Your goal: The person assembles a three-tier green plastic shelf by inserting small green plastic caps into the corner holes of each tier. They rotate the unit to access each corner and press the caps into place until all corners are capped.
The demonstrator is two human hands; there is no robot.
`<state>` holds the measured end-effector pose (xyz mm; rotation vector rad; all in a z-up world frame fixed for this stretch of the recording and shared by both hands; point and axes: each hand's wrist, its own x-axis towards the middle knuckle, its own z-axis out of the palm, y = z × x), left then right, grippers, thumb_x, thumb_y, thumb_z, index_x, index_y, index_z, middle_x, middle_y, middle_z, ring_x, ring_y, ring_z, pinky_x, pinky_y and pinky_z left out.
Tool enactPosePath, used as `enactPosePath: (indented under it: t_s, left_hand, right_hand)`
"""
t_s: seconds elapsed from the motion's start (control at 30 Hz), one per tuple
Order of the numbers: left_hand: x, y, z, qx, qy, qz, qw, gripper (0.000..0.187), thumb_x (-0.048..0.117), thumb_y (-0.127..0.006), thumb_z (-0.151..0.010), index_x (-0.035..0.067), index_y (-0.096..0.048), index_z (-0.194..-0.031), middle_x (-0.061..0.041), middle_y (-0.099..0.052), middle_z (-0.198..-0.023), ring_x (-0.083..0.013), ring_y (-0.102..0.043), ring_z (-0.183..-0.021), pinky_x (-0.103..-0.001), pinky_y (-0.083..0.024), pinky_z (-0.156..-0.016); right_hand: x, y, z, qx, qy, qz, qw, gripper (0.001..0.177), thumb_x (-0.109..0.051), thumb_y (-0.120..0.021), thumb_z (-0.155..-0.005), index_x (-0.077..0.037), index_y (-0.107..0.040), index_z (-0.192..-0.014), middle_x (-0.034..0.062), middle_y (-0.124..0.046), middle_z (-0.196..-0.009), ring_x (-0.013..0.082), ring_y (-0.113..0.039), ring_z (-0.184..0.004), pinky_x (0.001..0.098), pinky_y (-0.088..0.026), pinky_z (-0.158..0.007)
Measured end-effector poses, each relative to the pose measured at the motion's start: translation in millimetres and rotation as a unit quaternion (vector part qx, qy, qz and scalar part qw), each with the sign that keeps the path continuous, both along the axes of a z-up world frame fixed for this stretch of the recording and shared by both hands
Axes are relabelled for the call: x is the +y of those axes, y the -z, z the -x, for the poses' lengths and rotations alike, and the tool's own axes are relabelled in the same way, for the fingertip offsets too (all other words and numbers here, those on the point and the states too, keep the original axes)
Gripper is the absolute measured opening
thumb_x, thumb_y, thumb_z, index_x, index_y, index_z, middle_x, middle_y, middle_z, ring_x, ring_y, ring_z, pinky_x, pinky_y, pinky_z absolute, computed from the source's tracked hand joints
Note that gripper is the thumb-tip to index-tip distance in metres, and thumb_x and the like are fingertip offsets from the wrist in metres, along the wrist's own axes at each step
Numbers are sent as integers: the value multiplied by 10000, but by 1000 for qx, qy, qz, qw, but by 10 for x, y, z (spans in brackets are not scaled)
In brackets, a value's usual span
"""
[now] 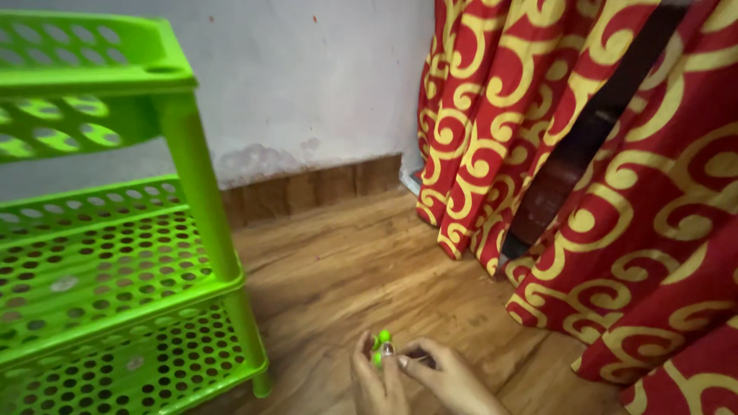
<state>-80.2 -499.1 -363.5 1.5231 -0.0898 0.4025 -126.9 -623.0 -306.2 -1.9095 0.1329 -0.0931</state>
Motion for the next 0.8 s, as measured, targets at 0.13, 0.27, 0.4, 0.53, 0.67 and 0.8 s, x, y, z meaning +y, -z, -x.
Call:
enactPosePath:
  t_s: [0.13,0.27,0.4,0.53,0.67,0.8]
  left_hand:
    - [111,320,-25,-18,-27,-88,996,528,240,-674,-900,-8,-535,-1345,-250,-646,-1275,-394,-637,-1184,-480,-499,-995]
    - [123,437,-61,24,-28,-113,993,578,223,-679,-881,-3,-506,-1384,-269,-607,-1302,-408,-618,-1195,-486,-495,-993]
    - [68,593,-79,91,-13,-60,994,583,190,-615,-893,25,-453,-1428,-260,-549,-1382,-391,-598,-1249,-461,-533,-984]
    - [69,727,-110,140,9,-73,987,603,210,-580,-929,48,-402,-1483,-254,-535,-1414,-394,-578,-1266,-462,-485,-1037]
    - [63,740,-88,165,16,-96,981,621,258,-583,-929,97,-414,-1504,-255,-536,-1426,-395,-550,-1308,-456,-450,-1072]
    - [43,721,-50,189,3,-105,976,622,316,-604,-919,124,-442,-1488,-229,-573,-1407,-388,-576,-1284,-460,-467,-1054]
  right_hand:
    - [-249,452,11,38,86,68,993,282,-278,-754,-887,-53,-773,-1056,15,-795,-913,95,-688,-851,264,-543,-810]
    - [-355,869,-103,58,102,55,992,269,-265,-767,-886,-33,-763,-1022,70,-773,-883,138,-684,-827,287,-559,-787]
    - [-198,1042,-207,82,108,108,985,282,-238,-783,-838,-83,-734,-1068,50,-795,-919,141,-749,-838,285,-593,-789]
    - [119,870,-373,-141,68,250,956,342,-33,-710,-710,-64,-782,-1043,148,-757,-1052,286,-713,-963,348,-558,-825]
    - [399,714,-523,36,112,172,978,208,-163,-642,-875,-60,-723,-1037,171,-733,-1034,342,-701,-975,395,-547,-838]
    - [447,889,-596,-31,101,200,974,244,-172,-565,-910,-47,-702,-1070,194,-706,-1017,372,-678,-944,434,-536,-789]
